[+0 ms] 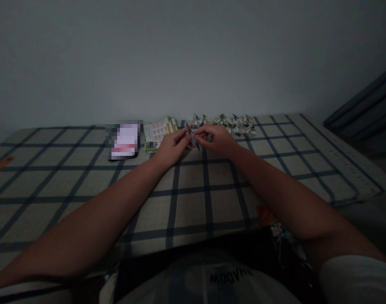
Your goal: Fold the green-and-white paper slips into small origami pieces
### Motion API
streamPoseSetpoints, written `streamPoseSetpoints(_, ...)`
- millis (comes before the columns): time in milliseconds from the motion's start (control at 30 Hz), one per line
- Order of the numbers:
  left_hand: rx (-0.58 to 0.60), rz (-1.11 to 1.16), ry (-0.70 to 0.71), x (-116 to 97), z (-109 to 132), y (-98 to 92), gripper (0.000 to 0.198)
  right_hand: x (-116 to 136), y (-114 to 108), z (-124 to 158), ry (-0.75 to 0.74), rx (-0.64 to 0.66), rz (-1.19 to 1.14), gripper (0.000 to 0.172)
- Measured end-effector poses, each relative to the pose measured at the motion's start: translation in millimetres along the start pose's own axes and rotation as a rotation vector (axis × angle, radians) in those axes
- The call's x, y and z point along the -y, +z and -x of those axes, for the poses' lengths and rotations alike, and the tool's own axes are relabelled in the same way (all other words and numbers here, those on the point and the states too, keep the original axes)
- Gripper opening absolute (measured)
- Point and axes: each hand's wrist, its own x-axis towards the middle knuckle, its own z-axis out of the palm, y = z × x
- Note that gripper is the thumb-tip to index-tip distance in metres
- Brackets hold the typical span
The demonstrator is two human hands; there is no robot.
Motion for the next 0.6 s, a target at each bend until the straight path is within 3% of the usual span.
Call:
streamPoseSetpoints(167,-0.024,-0.127,0.054,4.6,0.1,0.1,0.049,2.3,0.1,1.4,0.019,-0.005,0.014,0.021)
streamPoseSetpoints(300,-0.033,-0.087,0.032,-1.1,-0.2,1.8,0.040,3.4,-1.7,1.3,0.029,-0.031,-0.031,0.034)
streamPoseSetpoints(400,-0.054,-0.017,-0.011,-4.4,-0.3,3.0,0.041,3.1,-2.2,0.2,-0.005,-0.060,-0.057,0.042)
streamPoseSetpoints(600,-0.107,0.279,-0.078,3.1,-3.4,3.5,0.051,-1.2,-1.4,-2.7,0.023,-0.111,-0.085,0.028)
